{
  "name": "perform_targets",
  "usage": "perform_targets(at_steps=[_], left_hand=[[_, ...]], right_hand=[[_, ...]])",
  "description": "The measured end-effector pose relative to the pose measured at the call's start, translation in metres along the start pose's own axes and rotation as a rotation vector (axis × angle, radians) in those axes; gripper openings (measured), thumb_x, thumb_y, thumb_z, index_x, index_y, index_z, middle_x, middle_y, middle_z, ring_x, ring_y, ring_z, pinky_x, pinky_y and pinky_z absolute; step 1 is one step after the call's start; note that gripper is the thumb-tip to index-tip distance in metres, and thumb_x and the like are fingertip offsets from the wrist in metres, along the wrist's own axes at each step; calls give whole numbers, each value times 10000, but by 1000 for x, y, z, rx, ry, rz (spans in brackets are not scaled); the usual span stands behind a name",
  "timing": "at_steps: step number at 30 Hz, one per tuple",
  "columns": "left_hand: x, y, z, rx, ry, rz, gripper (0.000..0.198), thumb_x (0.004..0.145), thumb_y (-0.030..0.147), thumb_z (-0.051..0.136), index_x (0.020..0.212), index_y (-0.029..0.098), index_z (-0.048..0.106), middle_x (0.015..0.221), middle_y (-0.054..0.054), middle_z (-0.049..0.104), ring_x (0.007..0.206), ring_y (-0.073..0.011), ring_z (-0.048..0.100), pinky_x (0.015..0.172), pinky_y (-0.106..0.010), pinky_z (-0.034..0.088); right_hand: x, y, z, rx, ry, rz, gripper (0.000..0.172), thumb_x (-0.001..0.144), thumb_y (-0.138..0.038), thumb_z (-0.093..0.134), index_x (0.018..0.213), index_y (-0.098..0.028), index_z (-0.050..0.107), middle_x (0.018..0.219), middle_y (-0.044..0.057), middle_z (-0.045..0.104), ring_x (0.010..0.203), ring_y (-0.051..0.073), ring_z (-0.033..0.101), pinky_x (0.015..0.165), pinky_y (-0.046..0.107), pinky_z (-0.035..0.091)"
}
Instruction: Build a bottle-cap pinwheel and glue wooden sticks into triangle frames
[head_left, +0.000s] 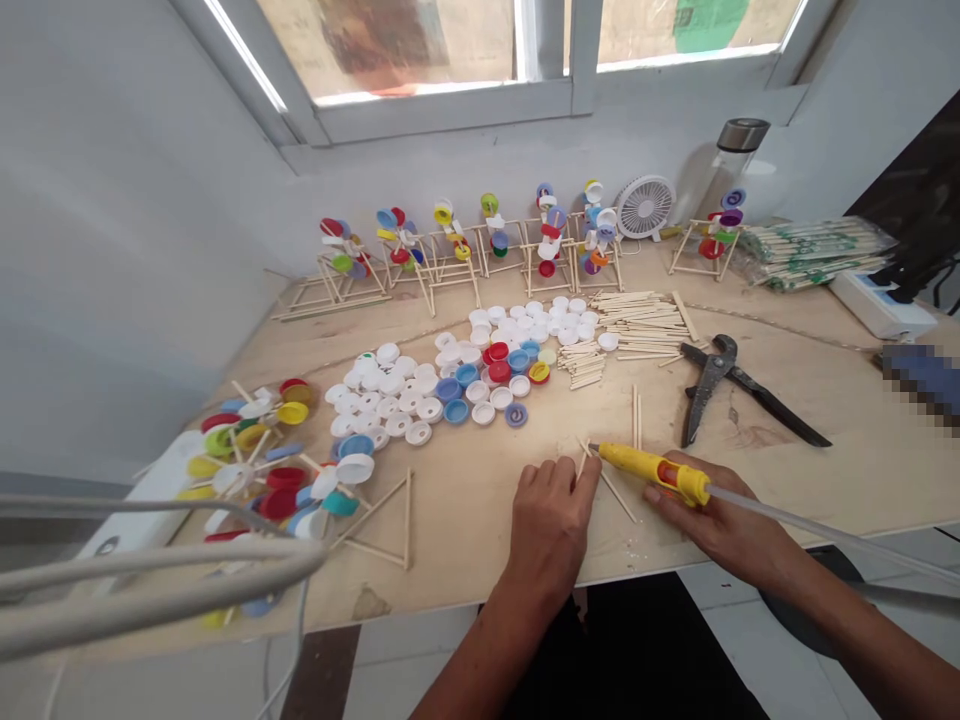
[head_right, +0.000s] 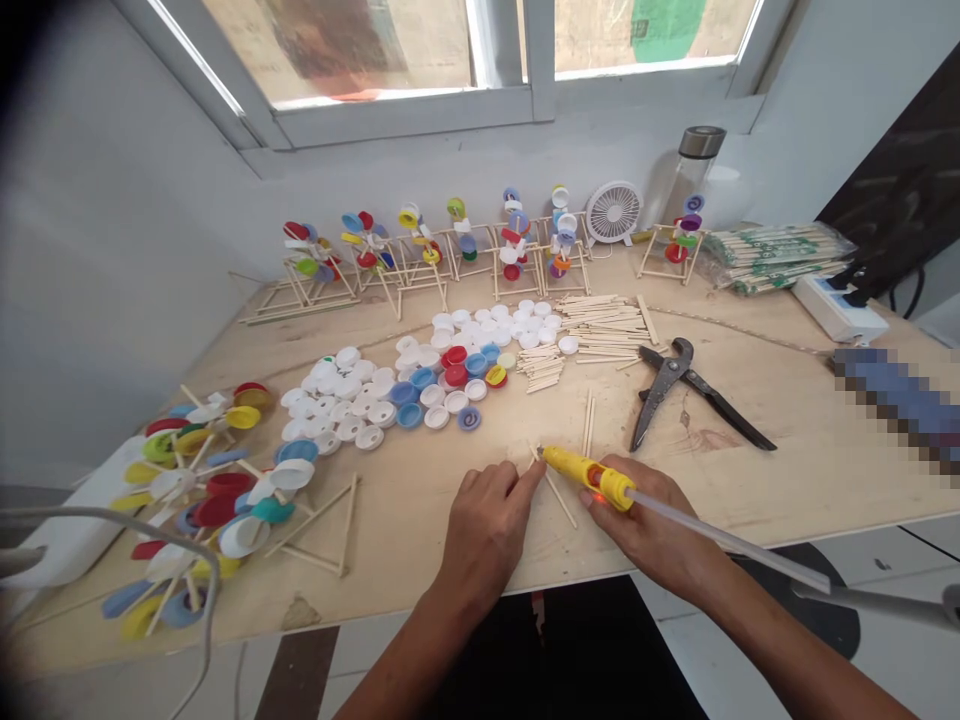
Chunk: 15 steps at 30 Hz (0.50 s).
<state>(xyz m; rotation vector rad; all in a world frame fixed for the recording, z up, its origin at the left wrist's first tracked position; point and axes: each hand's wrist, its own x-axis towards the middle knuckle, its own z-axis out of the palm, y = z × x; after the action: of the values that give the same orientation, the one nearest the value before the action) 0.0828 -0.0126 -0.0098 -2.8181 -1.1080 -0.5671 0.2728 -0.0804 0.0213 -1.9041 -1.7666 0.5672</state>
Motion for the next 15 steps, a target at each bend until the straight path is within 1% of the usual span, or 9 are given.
perform_targets(at_steps=[4,12,15], left_hand=[[0,0,0,-1,-6,-4,277,898,141,452,1145,196,564,736,-15,516,680,-163,498,611,-309,365],[0,-1,0,-26,-22,-3,278,908,146,432,1147,191,566,734,-18,520,688,-167,499,625,-313,362],[1,-1,0,-30,-29,-7,274,909,146,429,1140,188,570,734,-19,523,687,-168,498,623,-313,358]], right_hand=[[1,-4,-1,0,0,5,207,858,-385,487,765,-215,562,733,2,623,663,144,593,571,230,460],[2,-6,-2,-6,-23,3,234,875,-408,465,775,-213,548,750,14,630,674,155,598,586,247,467],[2,-6,-2,-18,-26,15,234,879,-413,459,805,-214,559,775,20,640,689,160,607,587,247,470]])
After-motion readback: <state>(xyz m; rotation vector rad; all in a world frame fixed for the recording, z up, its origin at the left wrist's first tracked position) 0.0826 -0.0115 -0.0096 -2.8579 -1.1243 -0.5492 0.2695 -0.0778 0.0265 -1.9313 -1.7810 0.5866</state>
